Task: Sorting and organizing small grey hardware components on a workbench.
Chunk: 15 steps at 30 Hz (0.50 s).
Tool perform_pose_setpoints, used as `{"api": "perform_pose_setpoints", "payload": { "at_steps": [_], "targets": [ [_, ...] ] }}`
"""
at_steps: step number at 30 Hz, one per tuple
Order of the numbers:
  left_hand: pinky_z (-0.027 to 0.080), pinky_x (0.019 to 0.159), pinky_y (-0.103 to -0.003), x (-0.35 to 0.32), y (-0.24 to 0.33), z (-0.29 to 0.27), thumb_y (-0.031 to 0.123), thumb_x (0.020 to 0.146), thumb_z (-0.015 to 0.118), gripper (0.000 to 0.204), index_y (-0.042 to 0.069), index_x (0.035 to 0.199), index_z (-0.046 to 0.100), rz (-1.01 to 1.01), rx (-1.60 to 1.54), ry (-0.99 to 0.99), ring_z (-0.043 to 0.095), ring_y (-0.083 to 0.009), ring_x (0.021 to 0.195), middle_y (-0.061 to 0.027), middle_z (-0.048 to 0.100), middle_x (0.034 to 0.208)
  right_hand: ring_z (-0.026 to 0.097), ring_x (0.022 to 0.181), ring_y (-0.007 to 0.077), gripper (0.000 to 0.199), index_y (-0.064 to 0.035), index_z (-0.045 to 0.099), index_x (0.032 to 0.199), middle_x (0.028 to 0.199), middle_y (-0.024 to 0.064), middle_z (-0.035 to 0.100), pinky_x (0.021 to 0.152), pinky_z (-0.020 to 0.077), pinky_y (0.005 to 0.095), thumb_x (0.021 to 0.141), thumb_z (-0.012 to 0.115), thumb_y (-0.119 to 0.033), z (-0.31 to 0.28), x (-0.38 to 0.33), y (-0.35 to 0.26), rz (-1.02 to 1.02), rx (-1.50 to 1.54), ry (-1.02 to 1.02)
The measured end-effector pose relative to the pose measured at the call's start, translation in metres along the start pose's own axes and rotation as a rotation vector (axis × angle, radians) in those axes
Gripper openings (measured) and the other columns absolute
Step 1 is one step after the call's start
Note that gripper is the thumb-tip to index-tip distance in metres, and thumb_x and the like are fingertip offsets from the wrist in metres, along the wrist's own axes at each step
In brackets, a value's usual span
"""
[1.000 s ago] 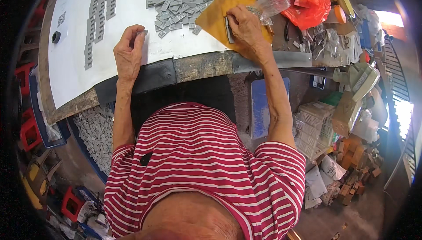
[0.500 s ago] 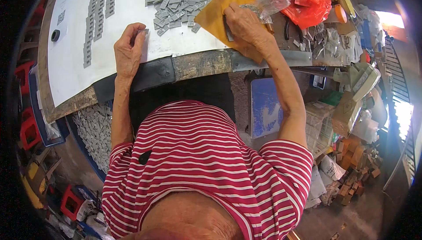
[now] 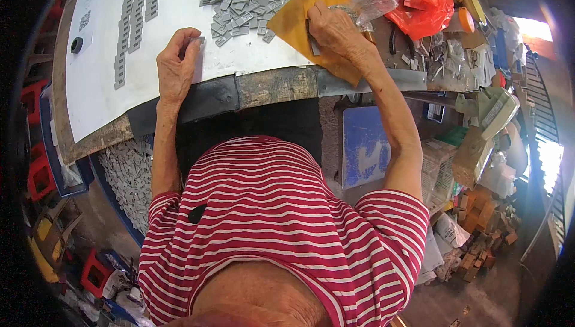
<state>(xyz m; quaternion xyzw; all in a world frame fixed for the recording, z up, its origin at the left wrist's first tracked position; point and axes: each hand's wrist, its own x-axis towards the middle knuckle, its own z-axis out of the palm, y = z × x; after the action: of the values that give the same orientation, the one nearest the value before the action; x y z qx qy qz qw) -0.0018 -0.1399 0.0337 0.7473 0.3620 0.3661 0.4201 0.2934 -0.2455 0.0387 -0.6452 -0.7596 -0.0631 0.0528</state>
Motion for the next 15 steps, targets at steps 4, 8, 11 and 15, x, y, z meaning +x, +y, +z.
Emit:
{"api": "perform_pose_setpoints", "payload": {
  "at_steps": [4,8,11,15],
  "targets": [
    [0.042,0.054,-0.024,-0.0004,-0.0014,-0.0009,0.006,0.081,0.052,0.013,0.001,0.092,0.056,0.003,0.005,-0.005,0.05,-0.0113,0.056,-0.0074,0.055,0.064,0.054,0.064,0.0333,0.011,-0.0037,0.047,0.082,0.074,0.013,0.05,0.053,0.0443,0.0397,0.073,0.054,-0.005,-0.0002,-0.0005,0.0009,-0.007,0.016,0.02],
    [0.042,0.054,-0.024,0.0001,-0.0035,0.0003,0.006,0.081,0.052,0.013,0.001,0.092,0.056,0.01,0.015,-0.007,0.05,-0.0111,0.056,-0.0072,0.055,0.064,0.054,0.065,0.0332,0.01,-0.0034,0.047,0.083,0.074,0.0129,0.051,0.054,0.0444,0.0389,0.074,0.053,-0.004,-0.0011,-0.0011,0.0002,-0.011,0.023,0.04],
    [0.042,0.054,-0.024,0.0002,-0.0021,-0.0007,0.005,0.081,0.052,0.013,0.001,0.093,0.056,0.006,0.018,-0.01,0.05,-0.0111,0.057,-0.0074,0.055,0.065,0.054,0.066,0.0331,0.01,-0.0031,0.048,0.082,0.075,0.0128,0.051,0.054,0.0442,0.0384,0.074,0.053,-0.003,0.0018,-0.0012,0.002,0.012,0.064,0.067],
    [0.043,0.068,-0.021,-0.0001,0.0004,-0.003,0.008,0.083,0.052,0.016,0.0,0.096,0.056,-0.092,0.025,-0.076,0.052,-0.0085,0.072,-0.0044,0.059,0.077,0.054,0.067,0.0325,0.008,-0.0027,0.049,0.081,0.076,0.0129,0.053,0.056,0.0444,0.0375,0.075,0.053,-0.003,0.0027,-0.0017,0.0027,0.037,0.135,0.125]
  ]
}}
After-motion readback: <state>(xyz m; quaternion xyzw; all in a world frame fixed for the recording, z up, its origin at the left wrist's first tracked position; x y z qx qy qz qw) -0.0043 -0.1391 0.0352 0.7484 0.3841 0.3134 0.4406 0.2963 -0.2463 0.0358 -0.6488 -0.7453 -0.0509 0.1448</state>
